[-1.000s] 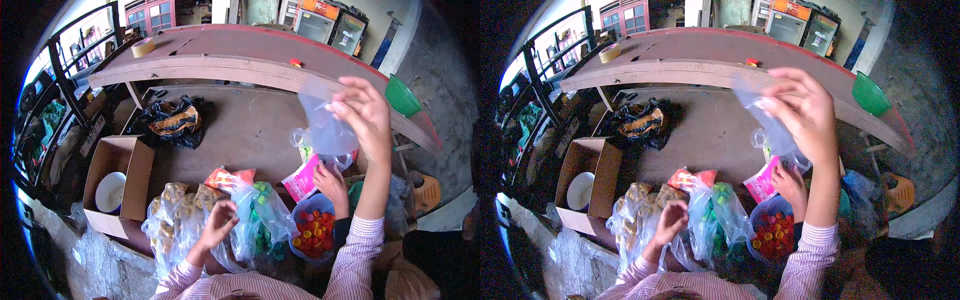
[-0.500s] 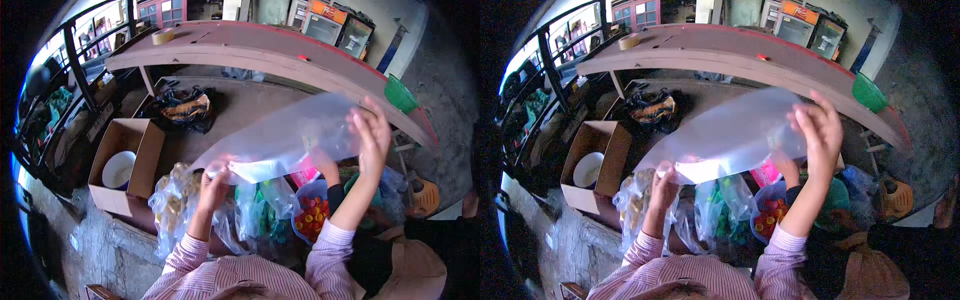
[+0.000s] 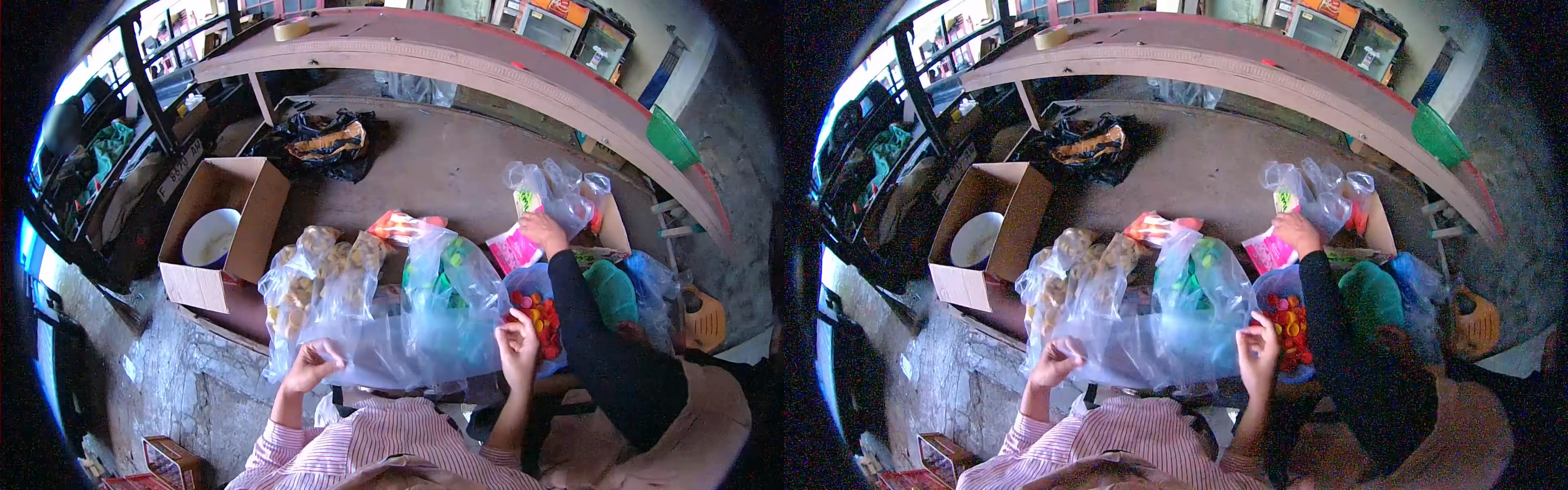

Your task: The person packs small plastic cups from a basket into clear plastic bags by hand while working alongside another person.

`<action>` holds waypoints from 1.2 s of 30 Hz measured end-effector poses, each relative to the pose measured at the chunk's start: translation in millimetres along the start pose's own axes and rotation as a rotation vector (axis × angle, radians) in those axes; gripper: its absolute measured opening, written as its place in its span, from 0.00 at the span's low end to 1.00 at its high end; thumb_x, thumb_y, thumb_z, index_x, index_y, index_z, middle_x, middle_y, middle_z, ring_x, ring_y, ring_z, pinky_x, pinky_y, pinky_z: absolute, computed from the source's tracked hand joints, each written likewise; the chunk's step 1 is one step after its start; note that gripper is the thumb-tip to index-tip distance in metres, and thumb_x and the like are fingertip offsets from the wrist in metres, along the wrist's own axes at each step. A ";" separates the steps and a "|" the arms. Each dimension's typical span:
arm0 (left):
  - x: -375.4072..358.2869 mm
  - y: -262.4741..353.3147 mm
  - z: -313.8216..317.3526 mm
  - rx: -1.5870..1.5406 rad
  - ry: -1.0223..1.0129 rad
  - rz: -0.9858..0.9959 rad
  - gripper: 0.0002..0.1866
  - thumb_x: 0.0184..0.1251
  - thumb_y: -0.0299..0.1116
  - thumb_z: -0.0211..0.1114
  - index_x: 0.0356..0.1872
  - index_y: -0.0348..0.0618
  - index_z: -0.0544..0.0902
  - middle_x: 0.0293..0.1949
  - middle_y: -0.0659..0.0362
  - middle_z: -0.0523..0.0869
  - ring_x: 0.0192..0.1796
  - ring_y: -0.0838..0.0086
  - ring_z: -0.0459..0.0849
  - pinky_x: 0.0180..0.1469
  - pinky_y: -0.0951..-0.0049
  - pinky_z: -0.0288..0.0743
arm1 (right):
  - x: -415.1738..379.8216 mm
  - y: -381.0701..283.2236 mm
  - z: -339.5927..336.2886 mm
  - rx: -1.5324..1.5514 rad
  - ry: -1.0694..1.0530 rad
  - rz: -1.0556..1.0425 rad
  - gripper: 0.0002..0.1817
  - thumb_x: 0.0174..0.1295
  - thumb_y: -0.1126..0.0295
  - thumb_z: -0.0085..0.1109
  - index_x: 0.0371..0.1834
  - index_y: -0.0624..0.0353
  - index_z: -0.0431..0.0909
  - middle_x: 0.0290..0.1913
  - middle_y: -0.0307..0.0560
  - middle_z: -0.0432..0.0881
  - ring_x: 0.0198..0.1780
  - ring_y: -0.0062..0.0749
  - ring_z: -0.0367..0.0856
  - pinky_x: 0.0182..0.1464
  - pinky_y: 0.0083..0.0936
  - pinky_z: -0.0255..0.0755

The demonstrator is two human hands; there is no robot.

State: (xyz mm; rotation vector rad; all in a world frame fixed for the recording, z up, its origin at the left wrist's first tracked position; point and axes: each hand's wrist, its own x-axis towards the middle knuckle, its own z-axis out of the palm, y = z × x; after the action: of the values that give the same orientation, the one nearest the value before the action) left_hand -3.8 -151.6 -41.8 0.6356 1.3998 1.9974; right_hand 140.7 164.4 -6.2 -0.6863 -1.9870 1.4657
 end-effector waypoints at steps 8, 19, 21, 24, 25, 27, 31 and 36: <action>13.3 45.0 56.6 0.201 0.046 0.217 0.09 0.45 0.22 0.70 0.20 0.40 0.75 0.24 0.59 0.81 0.25 0.82 0.75 0.27 0.81 0.68 | -30.0 -84.1 56.8 -0.400 0.072 -0.552 0.24 0.48 0.71 0.62 0.51 0.62 0.68 0.42 0.51 0.73 0.44 0.39 0.70 0.44 0.31 0.66; 22.9 0.7 100.8 0.388 -0.037 -0.011 0.12 0.40 0.25 0.73 0.26 0.39 0.77 0.24 0.66 0.77 0.28 0.85 0.72 0.31 0.84 0.67 | -66.1 -62.3 68.8 0.014 -0.333 -0.177 0.08 0.49 0.74 0.63 0.29 0.64 0.75 0.26 0.44 0.79 0.25 0.22 0.77 0.26 0.18 0.68; 27.8 9.6 109.6 0.387 -0.123 0.009 0.16 0.40 0.27 0.74 0.29 0.38 0.75 0.26 0.65 0.77 0.28 0.85 0.71 0.30 0.83 0.67 | -68.9 -59.8 63.8 0.015 -0.321 -0.100 0.07 0.50 0.75 0.61 0.32 0.65 0.78 0.29 0.47 0.81 0.31 0.26 0.81 0.31 0.19 0.71; 28.9 -0.8 113.1 0.371 -0.116 0.037 0.17 0.40 0.28 0.74 0.30 0.37 0.74 0.27 0.64 0.78 0.29 0.86 0.70 0.29 0.82 0.67 | -72.5 -46.7 57.7 0.046 -0.303 -0.067 0.08 0.50 0.74 0.61 0.33 0.64 0.78 0.31 0.49 0.82 0.32 0.26 0.81 0.33 0.18 0.72; 31.1 -2.1 113.2 0.371 -0.120 0.042 0.17 0.40 0.28 0.74 0.30 0.37 0.74 0.27 0.64 0.78 0.29 0.86 0.70 0.29 0.82 0.67 | -72.6 -43.4 54.8 0.028 -0.322 -0.026 0.08 0.51 0.74 0.61 0.34 0.65 0.79 0.32 0.49 0.82 0.34 0.26 0.82 0.34 0.18 0.72; 33.0 -3.8 113.0 0.432 -0.211 0.049 0.15 0.42 0.29 0.73 0.26 0.37 0.73 0.25 0.64 0.77 0.28 0.86 0.69 0.28 0.82 0.66 | -72.8 -38.4 51.6 0.059 -0.316 -0.014 0.08 0.51 0.74 0.60 0.34 0.65 0.79 0.31 0.48 0.82 0.33 0.25 0.81 0.35 0.18 0.72; 33.4 4.9 123.2 0.524 -0.187 0.031 0.11 0.50 0.27 0.67 0.22 0.37 0.71 0.18 0.65 0.70 0.24 0.86 0.66 0.26 0.82 0.63 | -72.3 -29.8 45.1 0.068 -0.271 0.031 0.07 0.54 0.75 0.58 0.33 0.67 0.76 0.31 0.46 0.81 0.33 0.24 0.80 0.38 0.18 0.71; 36.3 -10.2 120.5 0.505 -0.081 0.042 0.07 0.61 0.25 0.54 0.25 0.37 0.70 0.19 0.65 0.70 0.20 0.84 0.66 0.22 0.81 0.61 | -74.7 -20.4 45.0 0.525 -0.021 0.161 0.06 0.60 0.75 0.49 0.38 0.64 0.68 0.34 0.43 0.77 0.37 0.26 0.76 0.42 0.20 0.70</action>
State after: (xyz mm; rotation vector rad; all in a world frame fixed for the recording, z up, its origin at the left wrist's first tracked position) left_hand 55.6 -44.5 -10.9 0.9565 1.8669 1.6263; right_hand 160.2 77.1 -7.8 -0.6045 -1.4820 1.9891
